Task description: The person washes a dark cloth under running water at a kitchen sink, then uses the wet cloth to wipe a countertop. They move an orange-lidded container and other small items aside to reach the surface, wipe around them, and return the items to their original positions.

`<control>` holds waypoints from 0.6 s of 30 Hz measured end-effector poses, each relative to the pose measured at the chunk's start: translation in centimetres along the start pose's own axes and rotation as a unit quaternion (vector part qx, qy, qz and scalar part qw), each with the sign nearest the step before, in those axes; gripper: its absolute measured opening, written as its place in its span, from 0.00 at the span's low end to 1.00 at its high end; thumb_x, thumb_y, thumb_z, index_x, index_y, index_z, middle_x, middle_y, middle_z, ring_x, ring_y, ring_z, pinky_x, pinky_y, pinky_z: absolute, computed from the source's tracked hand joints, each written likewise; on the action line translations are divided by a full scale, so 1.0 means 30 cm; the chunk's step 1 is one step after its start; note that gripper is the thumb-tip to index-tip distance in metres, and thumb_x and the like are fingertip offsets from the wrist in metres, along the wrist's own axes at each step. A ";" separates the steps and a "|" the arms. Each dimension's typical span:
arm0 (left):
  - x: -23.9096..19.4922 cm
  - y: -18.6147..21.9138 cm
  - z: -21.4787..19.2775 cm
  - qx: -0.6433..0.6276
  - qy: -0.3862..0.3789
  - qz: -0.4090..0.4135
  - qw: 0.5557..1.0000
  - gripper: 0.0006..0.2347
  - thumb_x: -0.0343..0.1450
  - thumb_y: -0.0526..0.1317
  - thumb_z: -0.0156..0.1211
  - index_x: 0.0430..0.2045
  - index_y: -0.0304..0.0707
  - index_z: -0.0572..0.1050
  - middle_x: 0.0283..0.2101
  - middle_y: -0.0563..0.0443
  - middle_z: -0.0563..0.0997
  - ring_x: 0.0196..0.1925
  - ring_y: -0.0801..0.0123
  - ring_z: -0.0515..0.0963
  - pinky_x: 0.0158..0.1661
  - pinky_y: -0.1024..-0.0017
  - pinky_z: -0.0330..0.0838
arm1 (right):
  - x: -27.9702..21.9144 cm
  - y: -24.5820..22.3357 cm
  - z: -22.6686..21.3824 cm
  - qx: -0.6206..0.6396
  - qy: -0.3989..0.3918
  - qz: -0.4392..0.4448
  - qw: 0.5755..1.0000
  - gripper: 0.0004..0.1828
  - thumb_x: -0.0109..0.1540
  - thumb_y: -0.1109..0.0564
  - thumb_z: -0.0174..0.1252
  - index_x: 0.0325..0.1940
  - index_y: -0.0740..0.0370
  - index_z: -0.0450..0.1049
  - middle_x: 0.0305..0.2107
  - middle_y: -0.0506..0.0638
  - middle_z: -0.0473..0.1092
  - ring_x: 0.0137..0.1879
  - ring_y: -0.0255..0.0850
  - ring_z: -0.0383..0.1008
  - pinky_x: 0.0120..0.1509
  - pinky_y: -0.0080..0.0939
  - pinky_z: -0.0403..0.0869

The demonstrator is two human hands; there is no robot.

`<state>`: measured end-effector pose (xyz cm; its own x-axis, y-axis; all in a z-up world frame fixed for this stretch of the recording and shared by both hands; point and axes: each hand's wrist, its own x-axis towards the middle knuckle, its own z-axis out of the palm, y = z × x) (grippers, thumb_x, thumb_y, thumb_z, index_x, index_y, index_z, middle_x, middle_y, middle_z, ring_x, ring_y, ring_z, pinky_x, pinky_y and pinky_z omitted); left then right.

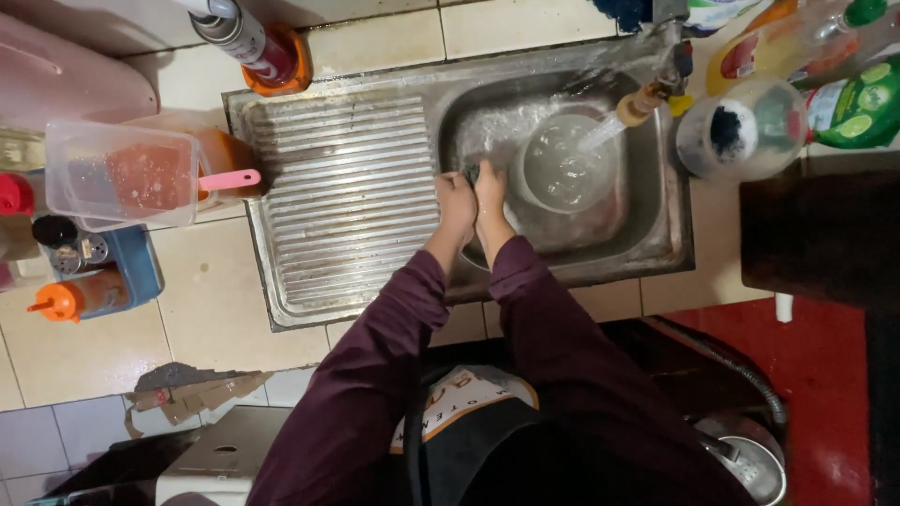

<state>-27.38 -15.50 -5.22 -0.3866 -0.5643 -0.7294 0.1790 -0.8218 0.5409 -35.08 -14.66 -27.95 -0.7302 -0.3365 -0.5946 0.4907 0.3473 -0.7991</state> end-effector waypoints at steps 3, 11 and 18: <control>-0.069 0.012 -0.012 0.010 0.002 0.010 1.000 0.30 0.71 0.58 0.59 0.62 0.43 0.58 0.57 0.36 0.68 0.54 0.52 0.77 0.38 0.61 0.83 | -0.326 -0.304 0.005 -0.051 -0.054 -0.037 0.997 0.34 0.64 0.43 0.51 0.60 0.79 0.69 0.60 0.78 0.63 0.71 0.66 0.58 0.78 0.61 0.55; -0.128 0.045 -0.123 -0.004 0.020 -0.006 1.000 0.43 0.69 0.56 0.65 0.71 0.36 0.42 0.71 0.19 0.48 0.68 0.30 0.62 0.48 0.47 0.81 | -0.380 -0.543 -0.488 -0.634 -0.174 -0.289 0.696 0.32 0.69 0.35 0.48 0.69 0.57 0.61 0.69 0.59 0.55 0.78 0.58 0.42 0.75 0.77 0.41; -0.348 0.125 -0.172 0.026 0.021 -0.006 0.999 0.42 0.68 0.53 0.69 0.69 0.34 0.48 0.68 0.15 0.51 0.64 0.24 0.66 0.46 0.47 0.81 | 0.068 -0.239 -0.686 -0.748 -0.119 -0.388 0.524 0.22 0.76 0.39 0.38 0.56 0.43 0.76 0.43 0.43 0.80 0.59 0.34 0.76 0.77 0.51 0.57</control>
<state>-17.99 -13.09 2.25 -0.3504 -0.5579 -0.7523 0.1266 -0.8241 0.5522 -49.87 0.18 -21.62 -0.2656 -0.9230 -0.2785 -0.9637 0.2622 0.0499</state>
